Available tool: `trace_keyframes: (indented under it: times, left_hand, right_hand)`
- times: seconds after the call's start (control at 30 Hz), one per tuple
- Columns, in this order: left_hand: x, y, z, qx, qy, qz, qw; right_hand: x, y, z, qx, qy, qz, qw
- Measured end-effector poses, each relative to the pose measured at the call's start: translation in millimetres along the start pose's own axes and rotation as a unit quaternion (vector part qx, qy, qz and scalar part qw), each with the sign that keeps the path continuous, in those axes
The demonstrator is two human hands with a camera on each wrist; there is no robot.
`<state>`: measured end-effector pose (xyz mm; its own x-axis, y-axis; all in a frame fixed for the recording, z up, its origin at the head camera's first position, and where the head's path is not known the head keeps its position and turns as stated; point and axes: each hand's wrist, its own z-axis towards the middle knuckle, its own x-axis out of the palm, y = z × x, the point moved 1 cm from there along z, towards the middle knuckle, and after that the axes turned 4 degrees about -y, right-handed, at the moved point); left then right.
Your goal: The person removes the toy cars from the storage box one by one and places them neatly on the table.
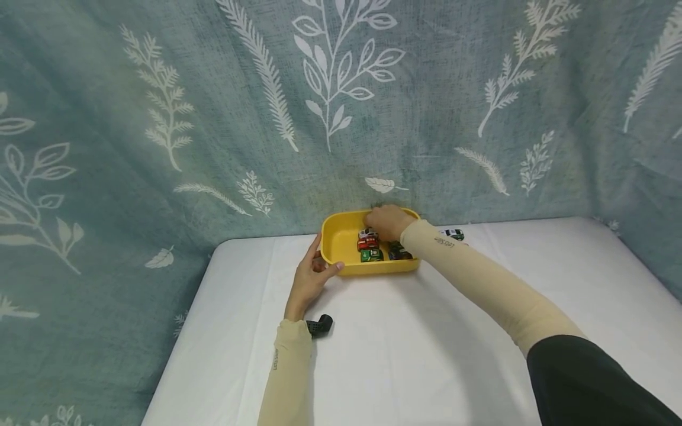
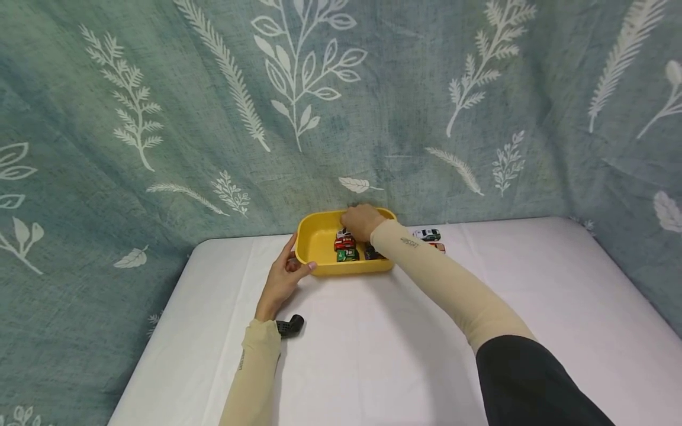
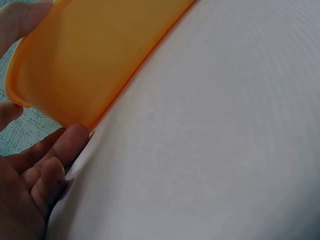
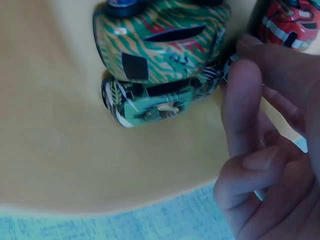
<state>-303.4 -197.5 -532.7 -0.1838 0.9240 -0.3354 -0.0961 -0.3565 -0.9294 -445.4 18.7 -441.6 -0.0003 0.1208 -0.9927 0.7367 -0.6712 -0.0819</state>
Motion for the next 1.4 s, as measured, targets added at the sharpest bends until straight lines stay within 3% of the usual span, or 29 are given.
trace_keyframes:
  times: [0.27,0.4,0.57,0.73,1.0,1.2,1.4]
  left_hand:
    - [3.2,-0.7,-0.1,0.001,0.001,-0.009,1.0000]
    - [1.2,-1.4,-0.7,-0.006,-0.003,-0.006,1.0000]
    - [2.3,-4.1,-1.8,-0.010,-0.013,-0.010,0.9998]
    - [4.4,-5.3,-2.4,-0.013,-0.004,-0.004,0.9999]
    - [3.0,-3.3,-4.4,-0.028,-0.007,-0.001,0.9996]
    - [3.9,-5.0,-4.8,-0.033,0.000,-0.003,0.9994]
    - [5.3,-5.4,-5.0,-0.027,-0.005,-0.007,0.9996]
  right_hand:
    - [-22,-6,-11,-0.014,-0.006,0.007,1.000]
    - [-39,-11,-20,-0.019,-0.011,-0.015,1.000]
    - [-56,-26,-43,-0.013,-0.015,-0.055,0.998]
    - [-61,-47,-77,0.001,-0.022,-0.083,0.996]
    - [-46,-85,-127,0.024,-0.027,-0.073,0.997]
    - [-23,-116,-159,0.074,-0.034,-0.082,0.993]
    - [5,-144,-187,0.090,-0.057,-0.086,0.991]
